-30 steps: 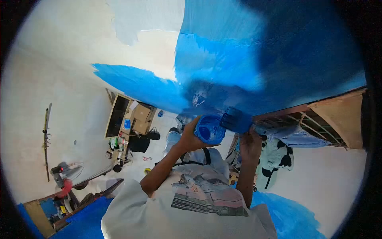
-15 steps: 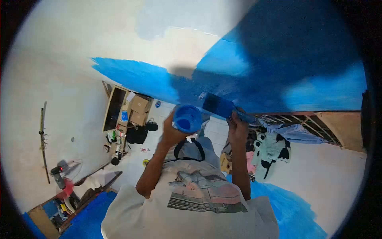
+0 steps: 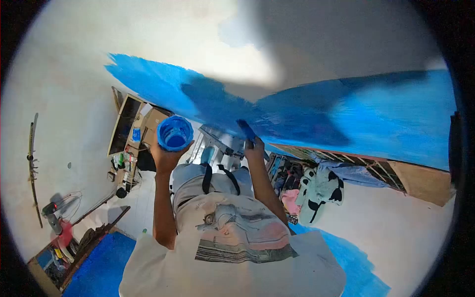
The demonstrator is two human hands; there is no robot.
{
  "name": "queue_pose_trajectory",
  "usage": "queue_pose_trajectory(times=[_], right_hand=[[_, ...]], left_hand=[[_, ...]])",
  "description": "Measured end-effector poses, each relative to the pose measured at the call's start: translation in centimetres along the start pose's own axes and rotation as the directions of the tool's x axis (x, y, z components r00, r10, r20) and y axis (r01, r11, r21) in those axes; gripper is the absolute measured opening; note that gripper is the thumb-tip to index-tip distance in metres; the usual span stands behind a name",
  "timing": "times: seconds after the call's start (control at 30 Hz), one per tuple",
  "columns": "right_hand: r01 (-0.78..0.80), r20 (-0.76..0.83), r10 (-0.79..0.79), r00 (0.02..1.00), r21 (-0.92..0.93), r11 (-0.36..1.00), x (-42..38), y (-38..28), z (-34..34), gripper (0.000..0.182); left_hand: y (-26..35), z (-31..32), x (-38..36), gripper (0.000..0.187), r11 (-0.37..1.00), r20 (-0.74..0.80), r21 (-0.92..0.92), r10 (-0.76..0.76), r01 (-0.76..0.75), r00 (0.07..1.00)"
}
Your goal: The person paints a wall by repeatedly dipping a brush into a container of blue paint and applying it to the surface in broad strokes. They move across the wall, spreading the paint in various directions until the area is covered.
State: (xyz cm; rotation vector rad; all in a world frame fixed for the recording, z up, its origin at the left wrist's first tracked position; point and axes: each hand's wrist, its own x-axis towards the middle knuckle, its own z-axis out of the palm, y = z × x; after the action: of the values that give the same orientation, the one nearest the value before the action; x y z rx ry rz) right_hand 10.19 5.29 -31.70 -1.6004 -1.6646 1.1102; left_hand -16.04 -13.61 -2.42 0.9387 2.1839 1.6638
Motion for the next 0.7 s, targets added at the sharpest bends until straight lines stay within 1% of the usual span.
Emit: queue_pose_trajectory(times=[0.03,0.07,0.1,0.13,0.17,0.23,0.27,0.3,0.33,0.4,0.43,0.47,0.5,0.53,0.57,0.6,0.63,0.67,0.7], right_hand=[[-0.036,0.092,0.069,0.993,-0.325,0.945,-1.8,-11.2,-2.6,0.034],[-0.043,0.100,0.080,0.992,-0.326,0.944,-2.0,-16.1,-3.5,0.034],[0.029,0.122,0.019,0.992,-0.377,0.926,-1.7,-19.5,-4.3,0.035],[0.099,0.146,-0.039,0.989,-0.430,0.897,-1.6,-20.8,-5.0,0.035],[0.090,0.149,-0.027,0.989,-0.440,0.894,-1.5,-20.7,-5.9,0.035],[0.208,0.011,-0.227,0.974,-0.450,0.868,-0.5,-20.6,-7.8,0.033],[0.266,-0.054,-0.325,0.944,-0.459,0.848,0.0,-20.8,-8.7,0.031],[0.028,-0.072,-0.016,0.997,0.177,0.984,-0.1,-23.2,-10.4,0.031],[-0.243,0.103,0.246,0.964,0.721,0.649,-0.8,-26.2,-12.4,0.030],[-0.050,-0.072,0.110,0.991,0.570,0.820,-3.3,-28.9,-14.8,0.031],[-0.055,-0.067,0.111,0.992,0.563,0.825,-4.6,-32.3,-15.9,0.031],[-0.067,-0.033,0.162,0.986,0.818,0.571,-6.1,-36.5,-16.5,0.029],[-0.066,0.017,0.200,0.980,0.968,0.244,-7.4,-38.6,-16.6,0.027],[0.044,-0.112,0.172,0.979,0.932,0.361,-8.4,-38.6,-16.3,0.022],[0.041,-0.110,0.170,0.979,0.929,0.367,-8.5,-37.8,-15.9,0.022],[0.281,-0.335,-0.068,0.940,0.643,0.713,-8.4,-35.7,-15.3,0.019],[0.482,-0.420,-0.371,0.828,0.197,0.854,-8.2,-33.1,-14.6,0.017],[0.620,-0.316,-0.622,0.716,-0.121,0.775,-6.8,-29.1,-15.1,0.016],[0.723,-0.124,-0.729,0.673,-0.094,0.684,-6.7,-29.3,-13.9,0.018]], left_hand=[[-0.3,-0.4,0.0,0.074,0.999,0.032,0.032,0.023,-0.024,0.999],[-0.4,-0.7,0.2,0.074,0.999,0.035,0.041,0.013,-0.015,0.999],[-0.3,-0.8,0.4,0.074,0.999,0.035,0.046,0.011,-0.013,0.999],[-0.1,-0.6,0.6,0.075,0.999,0.036,0.046,0.007,-0.008,0.999],[0.0,-0.3,0.5,0.076,0.999,0.036,0.041,0.001,-0.003,0.999],[-0.5,-0.1,0.7,0.077,0.999,0.027,0.045,-0.007,0.005,1.000],[-1.0,0.0,0.7,0.078,0.998,0.061,0.058,-0.004,0.001,0.998],[-1.5,0.0,0.9,0.079,0.998,0.093,0.070,-0.001,-0.006,0.996],[-1.6,0.3,1.1,0.082,0.999,0.101,0.029,0.013,-0.016,0.995],[-2.2,0.4,1.1,0.083,1.000,0.096,0.027,-0.001,-0.002,0.995],[-2.4,0.5,0.9,0.084,1.000,0.095,0.027,-0.010,0.007,0.995],[-2.1,0.6,1.0,0.084,1.000,0.092,0.026,-0.018,0.015,0.996],[-1.6,0.6,1.3,0.082,0.999,0.061,0.038,0.016,-0.018,0.998],[-1.3,0.7,1.4,0.081,0.997,0.031,0.051,0.052,-0.053,0.998],[-1.6,0.7,1.4,0.081,0.998,0.027,0.048,0.046,-0.047,0.999],[-2.0,0.8,1.3,0.080,0.998,0.017,0.027,0.050,-0.051,0.999],[-2.2,0.9,1.3,0.080,0.998,0.005,0.005,0.057,-0.057,0.998],[-2.3,0.8,1.2,0.080,0.998,-0.001,0.000,0.055,-0.055,0.998],[-2.2,0.6,1.1,0.080,1.000,-0.011,0.004,0.025,-0.025,1.000]])
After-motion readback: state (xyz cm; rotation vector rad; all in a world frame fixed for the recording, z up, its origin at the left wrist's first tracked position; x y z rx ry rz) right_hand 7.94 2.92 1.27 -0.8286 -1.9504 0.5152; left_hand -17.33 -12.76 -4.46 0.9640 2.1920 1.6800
